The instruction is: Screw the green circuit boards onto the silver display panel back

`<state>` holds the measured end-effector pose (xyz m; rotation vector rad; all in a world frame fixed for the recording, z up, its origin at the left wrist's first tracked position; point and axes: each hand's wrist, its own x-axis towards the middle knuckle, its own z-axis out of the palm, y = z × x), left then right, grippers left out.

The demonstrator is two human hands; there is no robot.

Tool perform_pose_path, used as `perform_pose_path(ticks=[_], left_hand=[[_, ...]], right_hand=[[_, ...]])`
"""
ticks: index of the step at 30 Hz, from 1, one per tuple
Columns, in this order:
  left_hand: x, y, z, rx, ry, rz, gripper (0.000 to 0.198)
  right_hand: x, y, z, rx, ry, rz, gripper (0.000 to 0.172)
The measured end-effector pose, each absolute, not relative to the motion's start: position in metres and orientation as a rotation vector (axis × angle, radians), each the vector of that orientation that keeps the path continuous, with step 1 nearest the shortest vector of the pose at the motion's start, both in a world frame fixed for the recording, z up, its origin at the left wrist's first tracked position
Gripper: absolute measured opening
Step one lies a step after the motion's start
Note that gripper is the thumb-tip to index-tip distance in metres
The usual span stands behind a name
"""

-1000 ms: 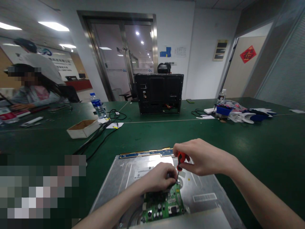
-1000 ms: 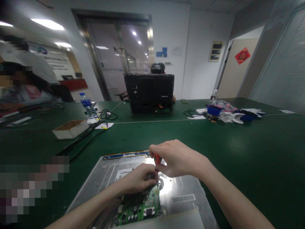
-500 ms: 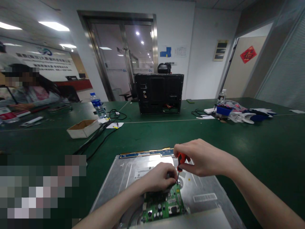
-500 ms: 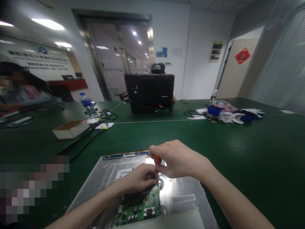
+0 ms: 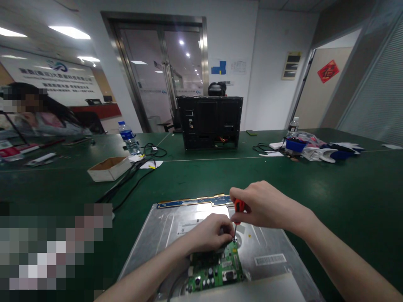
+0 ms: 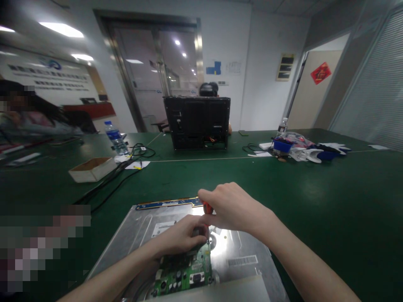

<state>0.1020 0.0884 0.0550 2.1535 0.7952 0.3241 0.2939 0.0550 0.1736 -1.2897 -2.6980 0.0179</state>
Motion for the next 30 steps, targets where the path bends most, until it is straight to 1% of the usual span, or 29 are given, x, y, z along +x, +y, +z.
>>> perform_pose_path(ticks=[2,5,6,8,12,15,17,21,24,30], left_hand=[[0.102,0.089,0.055,2.158,0.793,0.323,0.018],[0.102,0.089,0.053,2.159,0.803,0.321,0.018],[0.102,0.089,0.052,2.158,0.808,0.321,0.017],[0.102,0.090,0.050,2.158,0.818,0.321,0.015],[0.102,0.090,0.051,2.162,0.822,0.318,0.014],[0.102,0.089,0.054,2.164,0.819,0.319,0.016],[0.102,0.088,0.055,2.170,0.825,0.322,0.015],[0.101,0.088,0.054,2.175,0.836,0.333,0.015],[0.102,0.088,0.053,2.165,0.840,0.338,0.015],[0.101,0.088,0.052,2.149,0.835,0.358,0.014]], right_hand=[[0.295,0.053,0.176,-1.277,-2.703,0.034,0.023],[0.298,0.049,0.181,-1.138,-2.708,0.184,0.015],[0.299,0.047,0.182,-1.093,-2.711,0.240,0.015],[0.299,0.045,0.182,-1.059,-2.719,0.298,0.020],[0.295,0.046,0.178,-1.146,-2.711,0.170,0.021],[0.294,0.047,0.176,-1.253,-2.719,0.060,0.011],[0.294,0.046,0.177,-1.262,-2.743,0.076,0.009],[0.298,0.041,0.182,-1.163,-2.736,0.208,0.018],[0.301,0.039,0.185,-1.153,-2.746,0.248,0.019],[0.299,0.042,0.182,-1.241,-2.733,0.166,0.016]])
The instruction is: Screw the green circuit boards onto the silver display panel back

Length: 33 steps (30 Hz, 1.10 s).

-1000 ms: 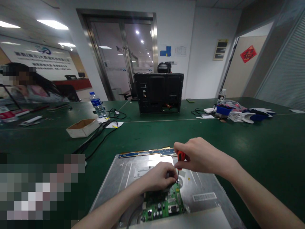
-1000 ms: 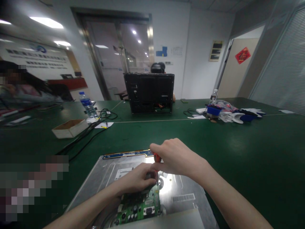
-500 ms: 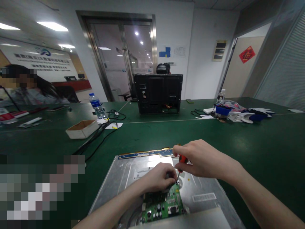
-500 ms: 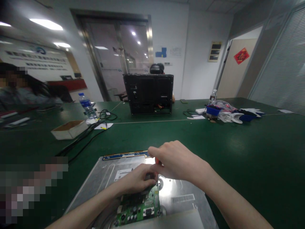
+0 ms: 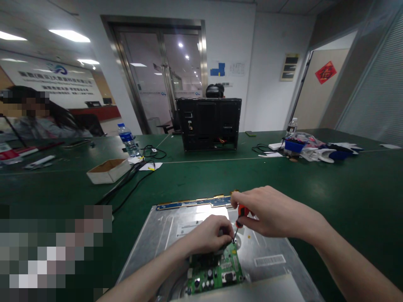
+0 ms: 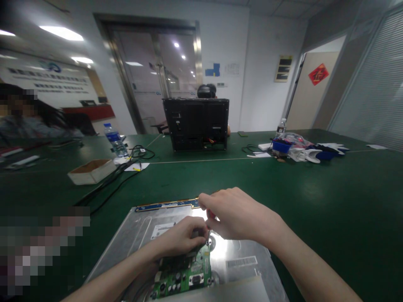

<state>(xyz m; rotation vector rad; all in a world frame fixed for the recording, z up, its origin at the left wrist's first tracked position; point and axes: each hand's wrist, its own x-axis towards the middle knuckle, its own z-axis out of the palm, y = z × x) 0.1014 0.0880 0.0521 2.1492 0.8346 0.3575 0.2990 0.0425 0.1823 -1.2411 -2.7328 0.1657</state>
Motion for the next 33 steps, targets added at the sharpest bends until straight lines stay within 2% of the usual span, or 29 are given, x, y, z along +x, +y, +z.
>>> perform_pose_path(ticks=[4,10,15,20,29,33], left_hand=[[0.1012,0.0877,0.0516,2.141,0.827,0.360,0.015],[0.1017,0.0887,0.0524,2.133,0.819,0.363,0.013],[0.1019,0.0890,0.0522,2.132,0.810,0.366,0.013],[0.1006,0.0873,0.0523,2.139,0.803,0.366,0.015],[0.1011,0.0883,0.0534,2.145,0.821,0.364,0.014],[0.1009,0.0881,0.0537,2.135,0.819,0.356,0.013]], right_hand=[[0.2996,0.0429,0.1804,-1.272,-2.743,0.138,0.008],[0.3021,0.0372,0.1834,-1.162,-2.742,0.218,0.022],[0.2997,0.0392,0.1828,-1.180,-2.747,0.195,0.017],[0.3013,0.0432,0.1788,-1.283,-2.726,0.160,0.020],[0.3013,0.0367,0.1863,-1.176,-2.749,0.259,0.025],[0.3005,0.0385,0.1854,-1.225,-2.748,0.192,0.018]])
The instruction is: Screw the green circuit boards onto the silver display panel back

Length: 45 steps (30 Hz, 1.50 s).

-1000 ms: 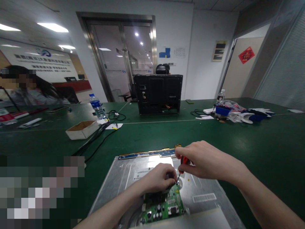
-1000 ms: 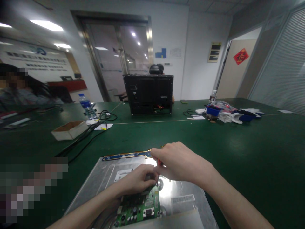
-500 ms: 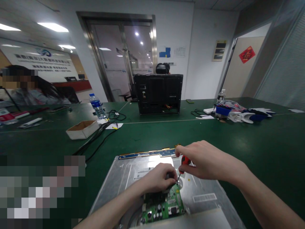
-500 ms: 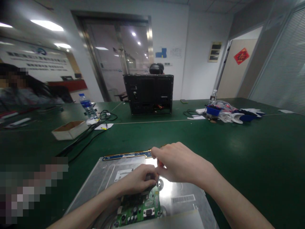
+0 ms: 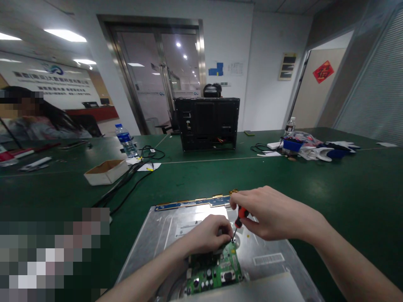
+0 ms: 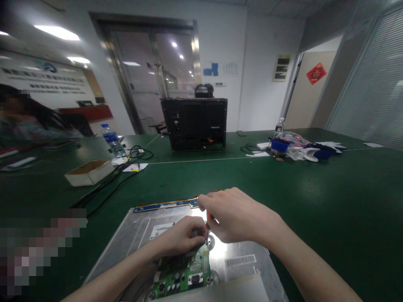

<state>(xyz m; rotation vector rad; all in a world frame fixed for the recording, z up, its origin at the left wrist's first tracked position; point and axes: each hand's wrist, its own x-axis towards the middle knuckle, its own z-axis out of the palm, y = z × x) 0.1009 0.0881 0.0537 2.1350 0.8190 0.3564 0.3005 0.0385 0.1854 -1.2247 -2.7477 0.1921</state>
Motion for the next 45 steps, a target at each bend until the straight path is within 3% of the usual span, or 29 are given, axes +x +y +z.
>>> perform_pose_path(ticks=[30,38,45], left_hand=[[0.1022,0.0888,0.0522,2.154,0.833,0.347,0.015],[0.1018,0.0883,0.0508,2.152,0.842,0.338,0.012],[0.1025,0.0868,0.0537,2.159,0.830,0.340,0.014]], right_hand=[[0.2991,0.0378,0.1842,-1.210,-2.738,0.193,0.017],[0.3005,0.0360,0.1833,-1.166,-2.757,0.220,0.026],[0.2944,0.0389,0.1829,-1.285,-2.747,0.106,0.016]])
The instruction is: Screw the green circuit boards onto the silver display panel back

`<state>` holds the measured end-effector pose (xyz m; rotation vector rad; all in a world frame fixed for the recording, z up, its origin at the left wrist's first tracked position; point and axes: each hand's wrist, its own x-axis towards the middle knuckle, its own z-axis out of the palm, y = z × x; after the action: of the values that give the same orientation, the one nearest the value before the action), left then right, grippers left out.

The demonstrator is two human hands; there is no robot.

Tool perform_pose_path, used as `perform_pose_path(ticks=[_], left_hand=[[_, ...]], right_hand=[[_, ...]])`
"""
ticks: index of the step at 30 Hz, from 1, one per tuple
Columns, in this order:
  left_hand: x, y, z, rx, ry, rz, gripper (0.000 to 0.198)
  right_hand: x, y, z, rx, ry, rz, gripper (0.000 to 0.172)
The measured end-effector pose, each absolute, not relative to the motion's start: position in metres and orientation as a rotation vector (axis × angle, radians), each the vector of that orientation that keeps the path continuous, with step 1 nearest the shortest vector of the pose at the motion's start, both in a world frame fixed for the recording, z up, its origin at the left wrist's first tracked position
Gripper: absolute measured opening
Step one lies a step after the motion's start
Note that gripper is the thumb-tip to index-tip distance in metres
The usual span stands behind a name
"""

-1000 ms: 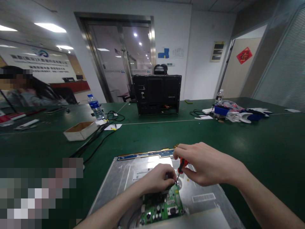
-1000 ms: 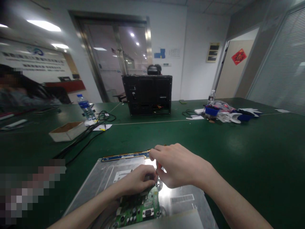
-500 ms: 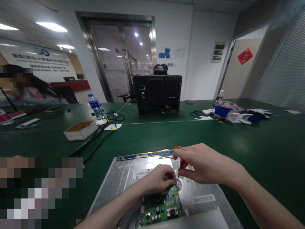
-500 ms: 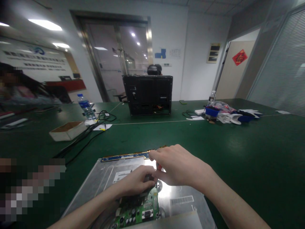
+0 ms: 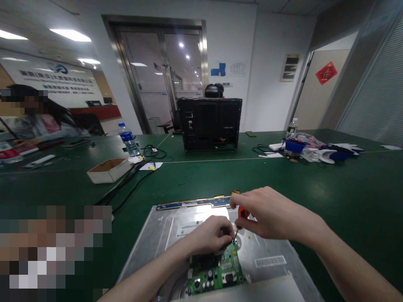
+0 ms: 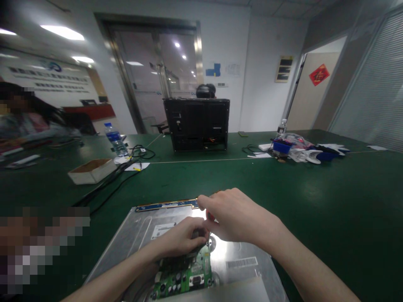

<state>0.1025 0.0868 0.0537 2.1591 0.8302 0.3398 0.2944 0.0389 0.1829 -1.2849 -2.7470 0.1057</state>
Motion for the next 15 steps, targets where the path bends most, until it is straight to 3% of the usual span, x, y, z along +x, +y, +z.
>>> perform_pose_path(ticks=[5,15], left_hand=[[0.1024,0.0861,0.0554,2.177,0.831,0.341,0.014],[0.1031,0.0862,0.0555,2.195,0.843,0.343,0.012]], right_hand=[[0.2937,0.0381,0.1840,-1.246,-2.752,0.151,0.011],[0.2988,0.0373,0.1813,-1.153,-2.723,0.223,0.023]])
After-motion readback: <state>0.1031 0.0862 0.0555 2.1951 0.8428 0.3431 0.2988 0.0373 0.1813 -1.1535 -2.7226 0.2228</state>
